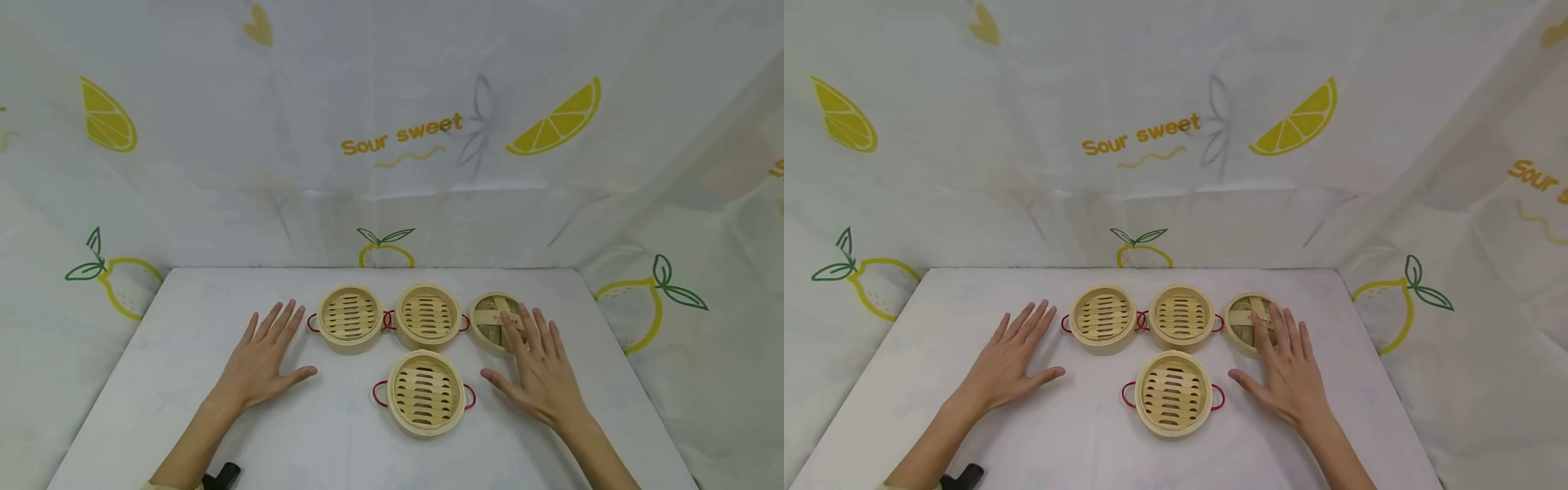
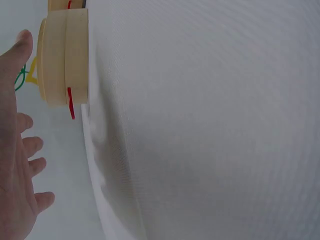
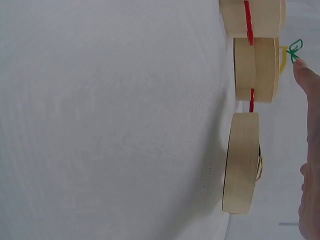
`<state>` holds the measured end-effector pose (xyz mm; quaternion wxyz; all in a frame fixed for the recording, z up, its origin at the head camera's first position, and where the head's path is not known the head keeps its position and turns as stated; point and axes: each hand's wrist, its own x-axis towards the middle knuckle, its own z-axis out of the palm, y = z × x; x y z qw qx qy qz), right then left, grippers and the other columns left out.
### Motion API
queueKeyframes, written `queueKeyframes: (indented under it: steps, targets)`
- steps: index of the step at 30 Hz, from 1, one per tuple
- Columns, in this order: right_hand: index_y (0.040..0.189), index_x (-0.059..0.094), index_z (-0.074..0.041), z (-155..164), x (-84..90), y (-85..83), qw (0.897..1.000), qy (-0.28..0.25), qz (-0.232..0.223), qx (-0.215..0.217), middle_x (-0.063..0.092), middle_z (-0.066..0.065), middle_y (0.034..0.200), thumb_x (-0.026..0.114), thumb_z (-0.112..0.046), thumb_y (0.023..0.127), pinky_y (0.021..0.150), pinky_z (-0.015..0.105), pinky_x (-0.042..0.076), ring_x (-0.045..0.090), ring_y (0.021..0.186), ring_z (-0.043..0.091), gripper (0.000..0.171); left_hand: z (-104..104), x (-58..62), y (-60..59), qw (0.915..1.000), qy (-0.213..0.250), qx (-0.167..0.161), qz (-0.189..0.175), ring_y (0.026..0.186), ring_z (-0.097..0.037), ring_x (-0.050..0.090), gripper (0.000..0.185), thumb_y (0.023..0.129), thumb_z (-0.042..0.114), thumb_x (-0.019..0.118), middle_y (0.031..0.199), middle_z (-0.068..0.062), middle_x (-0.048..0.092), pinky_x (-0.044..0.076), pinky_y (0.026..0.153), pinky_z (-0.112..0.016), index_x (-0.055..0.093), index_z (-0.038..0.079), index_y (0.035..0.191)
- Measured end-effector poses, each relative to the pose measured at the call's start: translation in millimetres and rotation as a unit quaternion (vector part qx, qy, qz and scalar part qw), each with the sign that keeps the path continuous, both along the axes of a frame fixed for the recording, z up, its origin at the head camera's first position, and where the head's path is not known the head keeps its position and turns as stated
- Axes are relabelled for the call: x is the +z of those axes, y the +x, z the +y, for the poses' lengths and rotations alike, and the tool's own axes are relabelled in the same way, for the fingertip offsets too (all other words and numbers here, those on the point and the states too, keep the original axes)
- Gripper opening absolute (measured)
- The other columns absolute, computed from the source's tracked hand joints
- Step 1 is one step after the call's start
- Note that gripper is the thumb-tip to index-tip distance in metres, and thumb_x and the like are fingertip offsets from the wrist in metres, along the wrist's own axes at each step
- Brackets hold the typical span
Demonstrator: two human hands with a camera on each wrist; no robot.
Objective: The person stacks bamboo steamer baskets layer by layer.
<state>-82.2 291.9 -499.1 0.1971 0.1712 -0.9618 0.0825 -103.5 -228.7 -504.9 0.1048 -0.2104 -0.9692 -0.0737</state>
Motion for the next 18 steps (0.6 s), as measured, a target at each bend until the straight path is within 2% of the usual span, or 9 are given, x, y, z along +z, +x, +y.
queueKeyframes:
  steps: [8,13,18]
  targets:
    - [0.170,0.036,-0.012,-6,0.4,3.3,1.000,-0.022,0.003,0.016,0.034,0.031,0.172,0.034,-0.092,0.097,0.140,0.060,0.016,0.026,0.165,0.047,0.109,6,0.2,-2.1,0.9994,0.025,-0.007,-0.022,0.164,-0.038,0.036,0.114,0.089,0.078,0.070,0.179,-0.013,0.033,0.033,0.132,-0.065,0.027,0.015,0.173]
    - [0.170,0.034,-0.010,-11,2.2,5.9,0.998,-0.047,-0.013,0.033,0.037,0.032,0.170,0.056,-0.083,0.095,0.144,0.040,0.004,0.032,0.161,0.052,0.107,7,-1.3,-3.8,0.9979,0.051,-0.010,-0.038,0.160,-0.040,0.042,0.112,0.090,0.073,0.074,0.176,-0.017,0.037,0.043,0.127,-0.061,0.029,0.011,0.172]
    - [0.171,0.031,-0.011,-18,5.8,9.1,0.995,-0.079,-0.034,0.049,0.038,0.027,0.171,0.078,-0.065,0.088,0.139,0.022,-0.002,0.033,0.161,0.050,0.109,9,-1.8,-4.5,0.9897,0.103,0.001,-0.099,0.158,-0.042,0.045,0.111,0.092,0.068,0.076,0.175,-0.019,0.037,0.052,0.118,-0.063,0.025,0.010,0.173]
